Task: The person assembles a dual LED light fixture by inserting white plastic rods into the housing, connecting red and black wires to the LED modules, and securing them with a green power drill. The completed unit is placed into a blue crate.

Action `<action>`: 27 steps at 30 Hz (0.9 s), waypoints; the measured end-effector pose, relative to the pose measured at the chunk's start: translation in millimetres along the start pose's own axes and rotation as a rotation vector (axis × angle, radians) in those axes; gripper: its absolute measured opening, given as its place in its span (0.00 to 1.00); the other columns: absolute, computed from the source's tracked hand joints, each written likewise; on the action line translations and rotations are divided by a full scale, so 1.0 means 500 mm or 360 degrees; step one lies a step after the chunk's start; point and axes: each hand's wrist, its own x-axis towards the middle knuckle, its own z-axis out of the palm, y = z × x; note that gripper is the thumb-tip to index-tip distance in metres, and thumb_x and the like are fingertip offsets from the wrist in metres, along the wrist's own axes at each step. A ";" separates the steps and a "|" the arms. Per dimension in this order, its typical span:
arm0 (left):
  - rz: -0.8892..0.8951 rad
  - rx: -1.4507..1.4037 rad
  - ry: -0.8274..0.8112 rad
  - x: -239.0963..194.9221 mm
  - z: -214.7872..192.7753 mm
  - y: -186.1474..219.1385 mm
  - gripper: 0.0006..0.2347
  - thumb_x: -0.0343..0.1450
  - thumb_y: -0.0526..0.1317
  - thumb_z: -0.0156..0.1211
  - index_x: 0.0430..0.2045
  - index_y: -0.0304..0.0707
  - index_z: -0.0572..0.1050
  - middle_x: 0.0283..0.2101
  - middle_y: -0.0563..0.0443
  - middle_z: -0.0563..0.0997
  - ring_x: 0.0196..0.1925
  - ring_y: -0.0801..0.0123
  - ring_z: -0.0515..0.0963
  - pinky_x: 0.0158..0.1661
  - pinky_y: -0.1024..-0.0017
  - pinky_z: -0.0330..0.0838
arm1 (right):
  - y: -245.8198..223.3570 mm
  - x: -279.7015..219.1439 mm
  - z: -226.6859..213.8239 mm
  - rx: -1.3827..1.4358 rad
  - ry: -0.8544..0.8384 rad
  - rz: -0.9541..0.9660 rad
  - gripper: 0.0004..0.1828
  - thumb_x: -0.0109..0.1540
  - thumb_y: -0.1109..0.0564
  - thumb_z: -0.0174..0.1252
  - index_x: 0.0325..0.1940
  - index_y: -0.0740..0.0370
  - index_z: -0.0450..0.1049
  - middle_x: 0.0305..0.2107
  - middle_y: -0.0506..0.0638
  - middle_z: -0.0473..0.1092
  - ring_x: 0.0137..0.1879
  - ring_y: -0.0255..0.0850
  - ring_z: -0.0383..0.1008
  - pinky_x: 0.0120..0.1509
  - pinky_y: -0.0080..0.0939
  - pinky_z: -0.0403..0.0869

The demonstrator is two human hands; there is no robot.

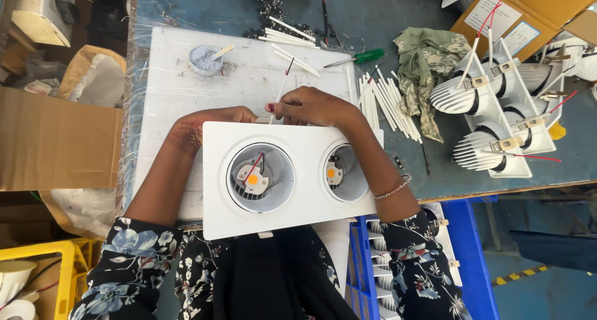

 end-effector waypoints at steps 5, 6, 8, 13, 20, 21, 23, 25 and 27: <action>0.0100 -0.0145 -0.0154 0.004 0.021 0.001 0.20 0.66 0.42 0.72 0.41 0.19 0.78 0.39 0.38 0.83 0.36 0.70 0.80 0.35 0.75 0.75 | 0.027 0.012 0.002 -0.0354 0.0089 -0.0059 0.32 0.65 0.33 0.55 0.33 0.67 0.80 0.24 0.55 0.76 0.29 0.40 0.70 0.37 0.42 0.70; 0.0105 -0.0187 -0.0163 0.008 0.027 0.001 0.19 0.65 0.42 0.73 0.40 0.19 0.78 0.38 0.39 0.83 0.35 0.71 0.80 0.33 0.76 0.75 | 0.031 0.014 -0.001 -0.0323 0.0096 -0.0075 0.30 0.65 0.34 0.55 0.34 0.66 0.81 0.24 0.55 0.76 0.29 0.39 0.70 0.36 0.42 0.70; 0.0127 -0.0277 -0.0175 0.014 0.038 0.004 0.18 0.65 0.41 0.73 0.38 0.20 0.79 0.36 0.39 0.84 0.32 0.72 0.80 0.31 0.77 0.75 | 0.036 0.013 -0.001 -0.0291 0.0105 -0.0086 0.29 0.64 0.35 0.55 0.37 0.65 0.81 0.25 0.54 0.77 0.29 0.39 0.71 0.36 0.42 0.70; 0.0052 -0.0237 0.0014 0.020 0.057 0.017 0.15 0.64 0.39 0.75 0.35 0.23 0.82 0.31 0.41 0.85 0.26 0.76 0.81 0.24 0.81 0.75 | 0.031 0.009 0.001 -0.0303 0.0120 0.0008 0.31 0.65 0.32 0.53 0.39 0.63 0.82 0.28 0.53 0.78 0.31 0.39 0.74 0.39 0.39 0.71; 0.0094 -0.0215 -0.0005 0.005 0.042 0.024 0.21 0.63 0.43 0.74 0.41 0.18 0.79 0.37 0.36 0.85 0.32 0.72 0.85 0.28 0.79 0.80 | 0.020 0.013 0.004 -0.0259 0.0070 0.0143 0.30 0.64 0.32 0.50 0.43 0.59 0.82 0.29 0.54 0.79 0.35 0.40 0.77 0.40 0.41 0.74; 0.0147 -0.0247 -0.0020 0.001 0.040 0.022 0.23 0.64 0.44 0.74 0.42 0.17 0.78 0.38 0.34 0.85 0.33 0.70 0.85 0.27 0.80 0.79 | 0.023 0.012 0.002 -0.0259 0.0069 0.0136 0.30 0.64 0.32 0.50 0.43 0.60 0.82 0.29 0.55 0.79 0.35 0.40 0.77 0.41 0.41 0.74; 0.0249 -0.0306 -0.0048 -0.009 0.036 0.020 0.25 0.66 0.46 0.74 0.43 0.14 0.76 0.40 0.31 0.83 0.35 0.67 0.84 0.27 0.80 0.77 | 0.027 0.011 0.000 -0.0306 0.0078 0.0085 0.30 0.65 0.33 0.51 0.43 0.61 0.82 0.30 0.55 0.79 0.36 0.40 0.77 0.42 0.41 0.73; 0.0520 -0.0360 -0.0189 -0.021 0.040 0.020 0.28 0.65 0.50 0.72 0.46 0.16 0.76 0.44 0.32 0.83 0.40 0.68 0.85 0.34 0.79 0.79 | 0.030 0.011 -0.001 -0.0393 0.0104 -0.0005 0.30 0.66 0.34 0.52 0.42 0.62 0.83 0.32 0.54 0.79 0.36 0.40 0.76 0.44 0.40 0.72; 0.0683 -0.0346 -0.0255 -0.027 0.048 0.022 0.33 0.62 0.56 0.71 0.47 0.18 0.76 0.45 0.35 0.83 0.43 0.69 0.86 0.37 0.80 0.81 | 0.032 0.010 -0.002 -0.0364 0.0103 -0.0014 0.29 0.66 0.34 0.52 0.43 0.63 0.82 0.31 0.55 0.78 0.36 0.40 0.76 0.44 0.40 0.73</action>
